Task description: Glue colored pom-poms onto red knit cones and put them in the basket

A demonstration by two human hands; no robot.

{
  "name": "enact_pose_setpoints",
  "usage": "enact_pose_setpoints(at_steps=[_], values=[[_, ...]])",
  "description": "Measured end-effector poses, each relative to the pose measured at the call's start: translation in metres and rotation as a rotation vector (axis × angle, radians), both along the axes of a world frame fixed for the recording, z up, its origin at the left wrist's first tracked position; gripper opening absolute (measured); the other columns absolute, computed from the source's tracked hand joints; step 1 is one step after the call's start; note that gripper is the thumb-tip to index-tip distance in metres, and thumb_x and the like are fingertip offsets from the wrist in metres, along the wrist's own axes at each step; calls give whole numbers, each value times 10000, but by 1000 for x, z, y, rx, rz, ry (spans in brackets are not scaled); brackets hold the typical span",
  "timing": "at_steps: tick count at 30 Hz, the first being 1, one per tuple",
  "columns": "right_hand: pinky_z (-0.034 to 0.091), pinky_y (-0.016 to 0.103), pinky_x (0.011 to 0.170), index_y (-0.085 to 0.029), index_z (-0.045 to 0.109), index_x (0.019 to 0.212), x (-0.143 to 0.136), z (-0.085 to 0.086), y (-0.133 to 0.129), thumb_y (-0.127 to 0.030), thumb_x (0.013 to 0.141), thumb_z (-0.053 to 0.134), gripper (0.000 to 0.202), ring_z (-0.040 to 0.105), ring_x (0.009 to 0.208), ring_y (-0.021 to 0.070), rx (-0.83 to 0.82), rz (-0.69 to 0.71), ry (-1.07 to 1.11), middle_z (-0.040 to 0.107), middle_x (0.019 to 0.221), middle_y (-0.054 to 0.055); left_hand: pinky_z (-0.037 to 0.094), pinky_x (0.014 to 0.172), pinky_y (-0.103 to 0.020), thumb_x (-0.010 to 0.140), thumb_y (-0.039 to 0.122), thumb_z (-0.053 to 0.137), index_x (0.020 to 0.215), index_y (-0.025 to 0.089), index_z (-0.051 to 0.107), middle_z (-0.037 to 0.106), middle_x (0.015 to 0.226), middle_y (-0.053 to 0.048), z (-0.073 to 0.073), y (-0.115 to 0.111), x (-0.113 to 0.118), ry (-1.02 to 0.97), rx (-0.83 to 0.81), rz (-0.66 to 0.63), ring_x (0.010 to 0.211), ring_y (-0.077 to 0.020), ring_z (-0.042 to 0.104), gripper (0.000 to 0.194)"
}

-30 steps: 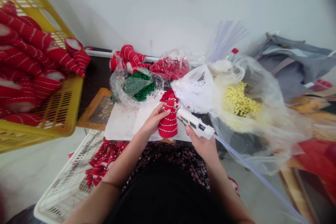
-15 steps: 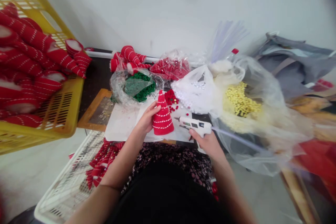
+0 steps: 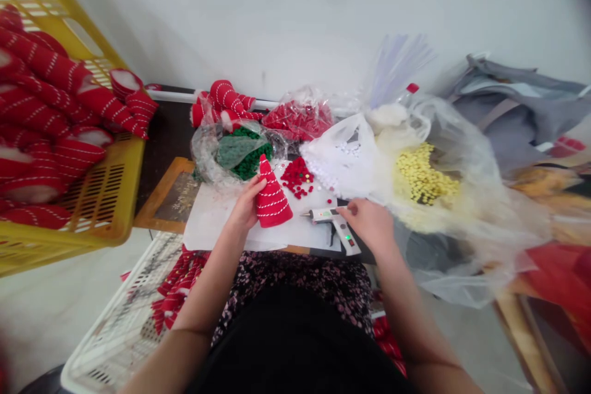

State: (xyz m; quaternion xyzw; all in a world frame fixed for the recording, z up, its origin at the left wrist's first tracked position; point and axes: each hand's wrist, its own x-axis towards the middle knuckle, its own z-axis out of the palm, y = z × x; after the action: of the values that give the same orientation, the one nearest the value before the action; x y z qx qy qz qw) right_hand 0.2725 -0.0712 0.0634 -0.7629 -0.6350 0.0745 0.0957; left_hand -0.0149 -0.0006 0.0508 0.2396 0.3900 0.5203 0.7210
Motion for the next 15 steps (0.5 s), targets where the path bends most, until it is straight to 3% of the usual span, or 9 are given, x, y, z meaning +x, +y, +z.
enact_pose_setpoints(at_steps=[2, 5, 7, 11, 15], values=[[516, 325, 770, -195, 792, 966, -7, 5, 25, -262, 975, 662, 147, 756, 886, 261, 51, 163, 60, 807, 962, 107, 597, 837, -352, 701, 288, 916, 1004, 202, 682, 762, 841, -11, 0, 0, 2, -6, 2, -8, 850, -235, 762, 392], [520, 308, 921, -170, 782, 1170, -24, 4, 62, -76, 960, 577, 308, 750, 1031, 232, 16, 446, 135, 795, 1192, 119, 569, 754, -302, 691, 287, 925, 982, 206, 681, 756, 836, 3, 2, 0, 6, -20, 0, -12, 741, -181, 721, 388], [508, 299, 942, -161, 782, 1184, -35, -1, 79, -21, 954, 536, 364, 740, 1078, 235, -40, 546, 95, 788, 1219, 124, 558, 722, -284, 665, 287, 943, 969, 204, 682, 759, 842, 5, 4, -1, 9, -38, -6, -14, 712, -162, 704, 409], [509, 310, 870, -116, 799, 1045, -47, -12, 91, -33, 968, 555, 269, 745, 1014, 267, -85, 561, 36, 794, 1112, 170, 546, 691, -260, 618, 295, 973, 943, 196, 680, 752, 823, 10, 5, -3, 9, -62, -12, -11, 694, -147, 690, 449], [517, 329, 827, -109, 790, 1055, -45, -10, 85, -74, 988, 569, 234, 746, 958, 272, -73, 522, 25, 792, 1089, 183, 540, 695, -265, 651, 299, 954, 971, 193, 686, 748, 822, 8, 4, -3, 8, -43, -25, -24, 703, -154, 693, 431]])
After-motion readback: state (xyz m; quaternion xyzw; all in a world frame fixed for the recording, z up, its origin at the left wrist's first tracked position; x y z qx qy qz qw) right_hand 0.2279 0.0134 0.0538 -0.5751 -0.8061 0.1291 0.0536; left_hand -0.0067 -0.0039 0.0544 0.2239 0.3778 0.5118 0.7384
